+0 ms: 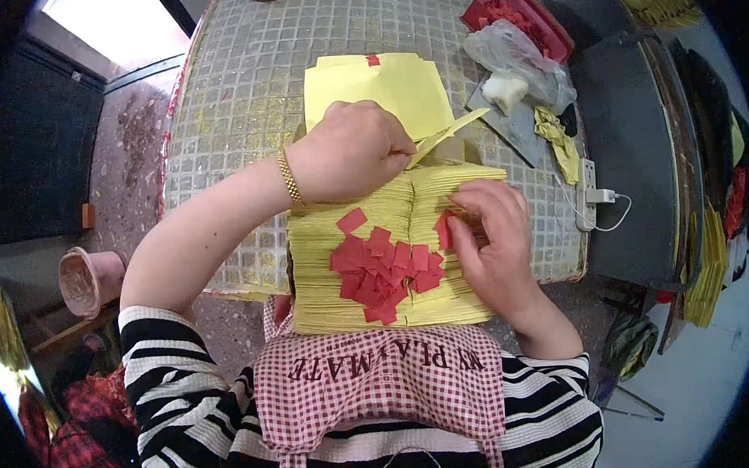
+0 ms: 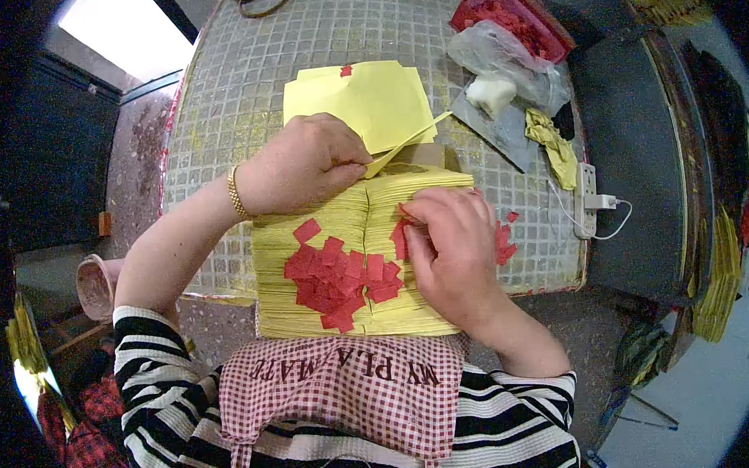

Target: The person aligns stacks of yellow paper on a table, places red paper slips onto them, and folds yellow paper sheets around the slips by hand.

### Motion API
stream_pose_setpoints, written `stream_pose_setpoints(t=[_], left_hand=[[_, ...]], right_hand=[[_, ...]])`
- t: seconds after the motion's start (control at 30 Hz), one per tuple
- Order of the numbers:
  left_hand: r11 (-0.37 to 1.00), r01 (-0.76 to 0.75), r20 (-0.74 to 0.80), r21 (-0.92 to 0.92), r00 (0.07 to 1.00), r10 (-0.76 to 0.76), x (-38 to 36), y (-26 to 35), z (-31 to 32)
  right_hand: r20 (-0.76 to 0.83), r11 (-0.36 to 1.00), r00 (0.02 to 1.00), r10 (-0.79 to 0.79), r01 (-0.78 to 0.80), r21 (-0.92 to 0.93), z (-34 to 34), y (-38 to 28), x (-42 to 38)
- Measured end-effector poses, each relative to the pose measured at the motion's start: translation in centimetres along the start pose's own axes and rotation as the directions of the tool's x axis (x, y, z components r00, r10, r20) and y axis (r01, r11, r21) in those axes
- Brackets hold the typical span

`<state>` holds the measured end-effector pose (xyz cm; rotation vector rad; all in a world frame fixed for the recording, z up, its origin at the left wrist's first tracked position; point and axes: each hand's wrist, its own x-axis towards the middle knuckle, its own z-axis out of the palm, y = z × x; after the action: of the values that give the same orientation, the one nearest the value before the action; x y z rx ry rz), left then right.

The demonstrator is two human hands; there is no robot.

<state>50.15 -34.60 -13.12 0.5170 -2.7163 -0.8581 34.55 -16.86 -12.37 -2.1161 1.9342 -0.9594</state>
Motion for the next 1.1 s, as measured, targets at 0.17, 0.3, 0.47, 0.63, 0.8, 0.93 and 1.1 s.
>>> stream_pose_setpoints(t=[0.17,0.3,0.47,0.63,0.8,0.93,1.1], left_hand=[[0.982,-0.071,-0.033,0.175,0.996,0.077,0.2,0.0,-0.3],[0.959,-0.066,-0.037,0.276,0.996,0.079,0.7,0.4,-0.9],[0.976,-0.046,-0.009,0.215,0.999,0.049,1.4,-1.0,-0.8],[0.991,0.032,0.09,0.13,0.995,-0.043,1.4,-0.9,-1.0],[0.981,0.154,0.176,0.114,0.969,-0.172,1.1,0.7,-1.2],[0.952,0.302,0.255,0.043,0.918,-0.302,1.1,1.2,-1.3],[0.881,0.31,0.047,-0.357,0.948,-0.314,0.4,0.5,0.1]], right_hand=[[-0.094,0.997,0.995,0.032,-0.026,0.069,-1.5,-0.4,2.0],[0.086,0.943,0.982,0.169,-0.187,0.277,-2.6,1.0,5.4],[0.49,0.837,0.848,0.203,-0.41,0.363,-1.2,2.8,8.7],[0.595,0.806,0.774,0.214,-0.485,0.34,0.2,2.6,9.4],[0.555,0.904,0.79,0.262,-0.402,0.145,0.7,1.4,8.6],[-0.022,0.978,0.99,0.139,-0.134,0.161,2.0,1.5,7.3],[0.316,0.885,0.892,0.322,-0.402,0.233,1.2,1.9,7.6]])
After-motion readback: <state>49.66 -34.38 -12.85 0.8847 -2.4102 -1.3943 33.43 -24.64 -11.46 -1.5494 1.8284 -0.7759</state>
